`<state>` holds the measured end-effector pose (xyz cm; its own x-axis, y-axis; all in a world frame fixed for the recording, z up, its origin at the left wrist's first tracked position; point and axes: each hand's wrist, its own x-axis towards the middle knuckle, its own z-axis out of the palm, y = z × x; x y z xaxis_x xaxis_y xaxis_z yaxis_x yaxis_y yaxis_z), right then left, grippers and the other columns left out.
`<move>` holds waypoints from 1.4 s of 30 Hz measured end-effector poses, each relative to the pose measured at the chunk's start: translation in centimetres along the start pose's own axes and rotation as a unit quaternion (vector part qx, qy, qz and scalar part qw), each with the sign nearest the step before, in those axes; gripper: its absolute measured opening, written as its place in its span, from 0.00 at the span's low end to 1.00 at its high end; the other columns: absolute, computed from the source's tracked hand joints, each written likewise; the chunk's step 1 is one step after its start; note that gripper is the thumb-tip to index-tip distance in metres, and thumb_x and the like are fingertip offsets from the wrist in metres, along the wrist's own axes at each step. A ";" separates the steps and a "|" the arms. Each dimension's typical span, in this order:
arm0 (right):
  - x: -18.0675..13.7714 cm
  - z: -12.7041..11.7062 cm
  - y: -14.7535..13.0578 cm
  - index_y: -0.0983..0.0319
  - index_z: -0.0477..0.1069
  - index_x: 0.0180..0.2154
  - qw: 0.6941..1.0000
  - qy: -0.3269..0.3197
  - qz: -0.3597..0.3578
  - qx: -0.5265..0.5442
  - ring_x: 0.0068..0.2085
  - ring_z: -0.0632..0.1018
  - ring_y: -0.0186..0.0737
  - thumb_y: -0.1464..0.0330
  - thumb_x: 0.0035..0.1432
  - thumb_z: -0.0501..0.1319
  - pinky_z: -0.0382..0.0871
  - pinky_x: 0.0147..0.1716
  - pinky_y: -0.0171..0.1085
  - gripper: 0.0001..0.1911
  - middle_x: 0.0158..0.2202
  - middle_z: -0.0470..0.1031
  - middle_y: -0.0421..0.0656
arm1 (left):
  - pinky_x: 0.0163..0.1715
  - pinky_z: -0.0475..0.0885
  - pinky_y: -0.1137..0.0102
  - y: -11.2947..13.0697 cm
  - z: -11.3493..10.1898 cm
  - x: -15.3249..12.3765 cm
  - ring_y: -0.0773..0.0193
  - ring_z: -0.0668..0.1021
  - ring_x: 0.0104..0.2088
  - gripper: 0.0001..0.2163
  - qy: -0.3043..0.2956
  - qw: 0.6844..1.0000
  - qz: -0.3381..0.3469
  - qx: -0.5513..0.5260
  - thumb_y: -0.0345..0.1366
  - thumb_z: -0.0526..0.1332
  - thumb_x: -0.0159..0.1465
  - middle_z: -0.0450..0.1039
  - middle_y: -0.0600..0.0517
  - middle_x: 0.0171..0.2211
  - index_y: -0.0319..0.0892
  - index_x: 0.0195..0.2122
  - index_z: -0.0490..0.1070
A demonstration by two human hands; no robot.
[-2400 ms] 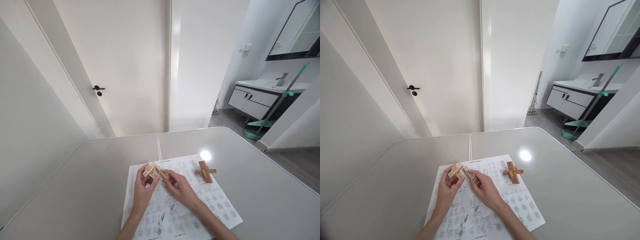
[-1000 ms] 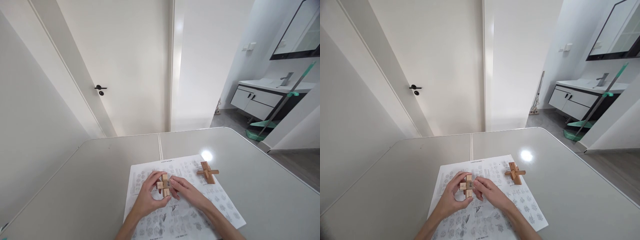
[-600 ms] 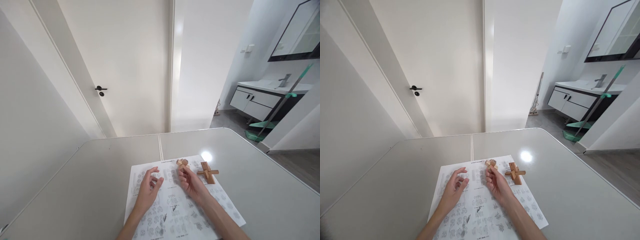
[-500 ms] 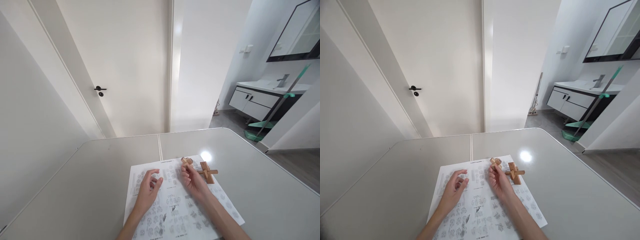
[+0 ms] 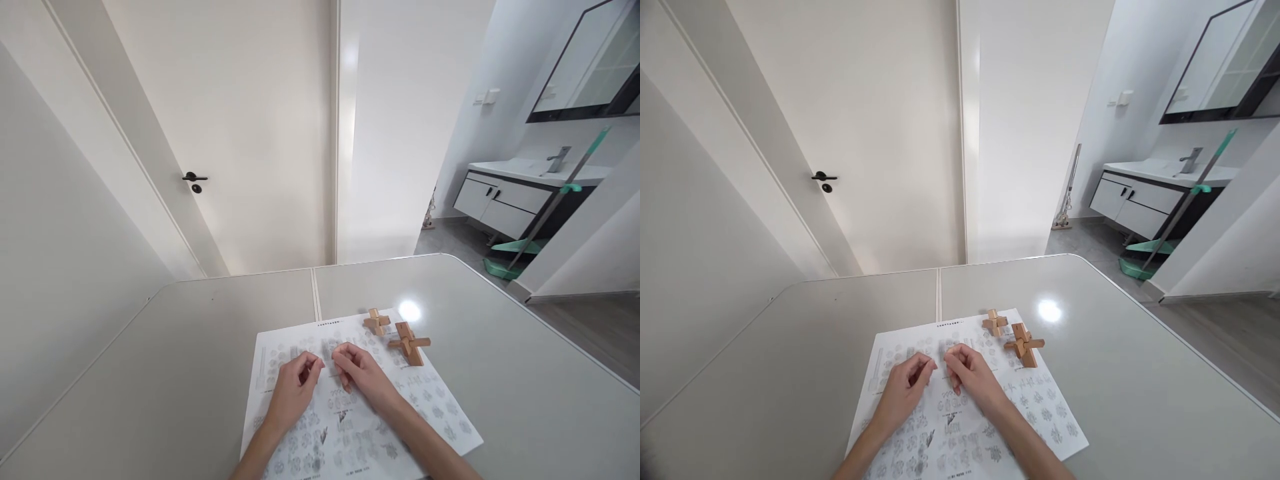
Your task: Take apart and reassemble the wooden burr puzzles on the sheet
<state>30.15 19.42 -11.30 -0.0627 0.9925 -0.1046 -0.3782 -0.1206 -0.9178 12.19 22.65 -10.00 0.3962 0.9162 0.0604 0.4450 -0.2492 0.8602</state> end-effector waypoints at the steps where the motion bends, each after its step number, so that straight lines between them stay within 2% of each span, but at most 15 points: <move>1: 0.0 0.0 -0.1 0.61 0.70 0.30 1.000 -0.003 -0.001 -0.009 0.21 0.64 0.29 0.47 0.54 0.70 0.61 0.22 0.33 0.24 0.22 0.67 0.34 | 0.25 0.57 0.71 0.0 0.1 0.0 0.66 0.63 0.22 0.17 -0.002 1.000 0.002 0.005 0.50 0.56 0.70 0.63 0.58 0.21 0.45 0.29 0.72; 13: 0.3 -0.4 0.7 0.60 0.69 0.31 0.999 -0.013 -0.005 -0.034 0.22 0.65 0.30 0.45 0.56 0.67 0.62 0.22 0.33 0.25 0.24 0.67 0.34 | 0.25 0.60 0.71 -0.2 0.5 -0.1 0.65 0.65 0.23 0.14 -0.025 0.997 -0.001 0.070 0.46 0.55 0.70 0.65 0.58 0.23 0.45 0.31 0.71; 21: 0.7 -0.6 1.4 0.60 0.69 0.32 0.999 -0.014 -0.008 -0.031 0.22 0.64 0.30 0.47 0.58 0.67 0.62 0.22 0.34 0.24 0.24 0.66 0.34 | 0.26 0.61 0.71 -0.2 0.6 -0.1 0.65 0.64 0.23 0.11 -0.035 0.992 0.005 0.123 0.40 0.52 0.67 0.63 0.58 0.22 0.46 0.28 0.64; 29: 0.6 -0.6 1.4 0.60 0.68 0.32 0.999 -0.014 -0.006 -0.030 0.22 0.64 0.31 0.47 0.59 0.67 0.62 0.22 0.33 0.23 0.23 0.66 0.33 | 0.26 0.59 0.71 -0.5 0.5 -0.1 0.65 0.64 0.24 0.09 -0.047 0.991 0.006 0.127 0.36 0.51 0.66 0.61 0.59 0.22 0.46 0.28 0.60; 36: 0.7 -0.6 1.6 0.60 0.68 0.32 0.999 -0.013 -0.009 -0.035 0.22 0.65 0.30 0.48 0.60 0.66 0.62 0.22 0.33 0.23 0.24 0.66 0.33 | 0.27 0.60 0.70 -0.4 0.5 -0.1 0.65 0.64 0.23 0.10 -0.045 0.990 0.001 0.135 0.37 0.52 0.67 0.61 0.59 0.22 0.46 0.27 0.59; 42: 0.8 -0.4 1.3 0.59 0.68 0.32 0.999 -0.013 -0.010 -0.048 0.22 0.64 0.31 0.46 0.59 0.65 0.63 0.23 0.34 0.23 0.23 0.65 0.33 | 0.27 0.60 0.71 -0.3 0.5 -0.1 0.65 0.65 0.24 0.12 -0.053 0.991 0.002 0.127 0.44 0.52 0.70 0.61 0.59 0.23 0.46 0.31 0.64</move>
<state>30.03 20.03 -12.73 -0.0812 0.9937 -0.0772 -0.2890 -0.0976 -0.9523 12.40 22.49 -10.50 0.4743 0.8804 -0.0007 0.6249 -0.3360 0.7047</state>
